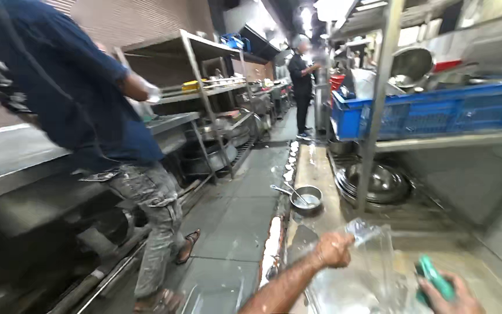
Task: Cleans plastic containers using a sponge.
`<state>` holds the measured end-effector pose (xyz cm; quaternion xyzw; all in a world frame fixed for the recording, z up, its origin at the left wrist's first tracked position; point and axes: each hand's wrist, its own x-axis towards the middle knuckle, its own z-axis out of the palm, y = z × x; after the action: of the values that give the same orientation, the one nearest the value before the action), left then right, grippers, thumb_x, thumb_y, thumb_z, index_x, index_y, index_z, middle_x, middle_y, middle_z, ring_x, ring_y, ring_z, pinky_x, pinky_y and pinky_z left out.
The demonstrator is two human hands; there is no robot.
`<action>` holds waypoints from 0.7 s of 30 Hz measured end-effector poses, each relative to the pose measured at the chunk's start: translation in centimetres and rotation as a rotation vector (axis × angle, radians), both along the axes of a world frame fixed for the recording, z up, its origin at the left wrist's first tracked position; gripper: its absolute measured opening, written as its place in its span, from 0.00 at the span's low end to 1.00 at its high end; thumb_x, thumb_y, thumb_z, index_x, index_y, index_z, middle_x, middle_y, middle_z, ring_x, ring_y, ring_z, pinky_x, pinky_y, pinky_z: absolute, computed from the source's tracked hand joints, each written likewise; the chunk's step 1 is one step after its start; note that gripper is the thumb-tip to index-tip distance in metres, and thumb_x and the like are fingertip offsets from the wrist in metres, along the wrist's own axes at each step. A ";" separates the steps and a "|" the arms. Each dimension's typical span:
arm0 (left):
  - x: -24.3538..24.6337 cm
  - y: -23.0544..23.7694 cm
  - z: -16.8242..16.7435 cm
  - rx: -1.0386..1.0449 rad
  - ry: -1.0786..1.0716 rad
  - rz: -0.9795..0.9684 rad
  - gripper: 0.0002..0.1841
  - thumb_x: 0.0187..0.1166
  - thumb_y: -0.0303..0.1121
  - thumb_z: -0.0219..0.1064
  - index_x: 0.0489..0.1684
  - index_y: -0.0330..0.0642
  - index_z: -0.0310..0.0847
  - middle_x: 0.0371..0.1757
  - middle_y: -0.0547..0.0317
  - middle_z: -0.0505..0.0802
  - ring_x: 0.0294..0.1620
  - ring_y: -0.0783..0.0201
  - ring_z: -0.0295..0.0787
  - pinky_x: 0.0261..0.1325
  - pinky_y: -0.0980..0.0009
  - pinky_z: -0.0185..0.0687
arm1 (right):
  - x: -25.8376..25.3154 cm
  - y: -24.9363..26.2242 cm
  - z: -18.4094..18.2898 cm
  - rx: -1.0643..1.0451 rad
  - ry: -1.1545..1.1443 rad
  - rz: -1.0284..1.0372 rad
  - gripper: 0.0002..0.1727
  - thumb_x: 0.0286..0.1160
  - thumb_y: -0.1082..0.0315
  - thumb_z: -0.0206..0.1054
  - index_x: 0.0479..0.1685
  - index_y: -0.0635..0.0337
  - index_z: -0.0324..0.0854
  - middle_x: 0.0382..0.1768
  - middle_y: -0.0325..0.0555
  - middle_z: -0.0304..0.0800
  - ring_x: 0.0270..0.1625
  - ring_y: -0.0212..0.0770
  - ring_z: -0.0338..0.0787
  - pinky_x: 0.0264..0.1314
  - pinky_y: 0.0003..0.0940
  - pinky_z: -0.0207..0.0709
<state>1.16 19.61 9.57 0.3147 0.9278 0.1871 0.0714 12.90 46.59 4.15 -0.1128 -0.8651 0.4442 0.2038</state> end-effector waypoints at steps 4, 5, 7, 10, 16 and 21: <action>0.1 1.9 2.3 -0.154 0.263 -0.364 0.16 0.78 0.27 0.66 0.62 0.41 0.86 0.56 0.46 0.94 0.58 0.45 0.92 0.62 0.43 0.85 | 1.2 1.8 2.0 -0.333 0.293 -0.354 0.25 0.66 0.71 0.79 0.61 0.74 0.78 0.51 0.64 0.88 0.50 0.52 0.90 0.56 0.53 0.85; 0.2 2.1 2.2 -0.162 0.350 -0.432 0.13 0.78 0.27 0.66 0.58 0.41 0.87 0.54 0.47 0.94 0.56 0.47 0.92 0.62 0.45 0.85 | 1.4 2.2 2.1 -0.390 0.332 -0.411 0.25 0.67 0.72 0.79 0.61 0.73 0.78 0.51 0.62 0.88 0.50 0.49 0.90 0.55 0.50 0.86; -0.2 1.9 1.5 -0.102 0.532 -0.513 0.09 0.77 0.28 0.66 0.49 0.42 0.89 0.47 0.51 0.94 0.51 0.51 0.93 0.58 0.49 0.87 | 1.6 3.0 2.1 -0.461 0.382 -0.459 0.23 0.68 0.71 0.78 0.61 0.68 0.79 0.50 0.56 0.89 0.47 0.44 0.92 0.53 0.46 0.88; -1.3 -0.1 -0.9 0.056 0.669 -0.477 0.08 0.78 0.30 0.63 0.44 0.45 0.89 0.42 0.56 0.93 0.47 0.55 0.93 0.52 0.52 0.88 | 1.8 2.8 1.9 -0.534 0.346 -0.427 0.21 0.69 0.70 0.79 0.60 0.63 0.83 0.46 0.51 0.92 0.41 0.42 0.93 0.46 0.44 0.90; -1.0 -2.8 -5.6 0.188 0.700 -0.183 0.10 0.79 0.30 0.62 0.40 0.44 0.92 0.49 0.52 0.94 0.58 0.51 0.92 0.70 0.45 0.82 | 1.4 0.1 1.4 -0.399 0.161 -0.181 0.22 0.66 0.68 0.81 0.62 0.59 0.86 0.53 0.49 0.91 0.47 0.43 0.93 0.51 0.48 0.89; 1.3 -1.5 -7.7 0.401 0.499 0.021 0.10 0.77 0.24 0.61 0.40 0.37 0.91 0.67 0.49 0.91 0.72 0.49 0.87 0.77 0.42 0.78 | 0.8 -3.0 -0.1 -0.114 0.233 0.099 0.21 0.65 0.61 0.78 0.59 0.57 0.89 0.61 0.45 0.91 0.60 0.38 0.91 0.62 0.40 0.88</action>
<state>2.50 18.09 1.84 0.3492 0.8646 0.2838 -0.2235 13.71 43.62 4.09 -0.0290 -0.8134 0.5125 0.2738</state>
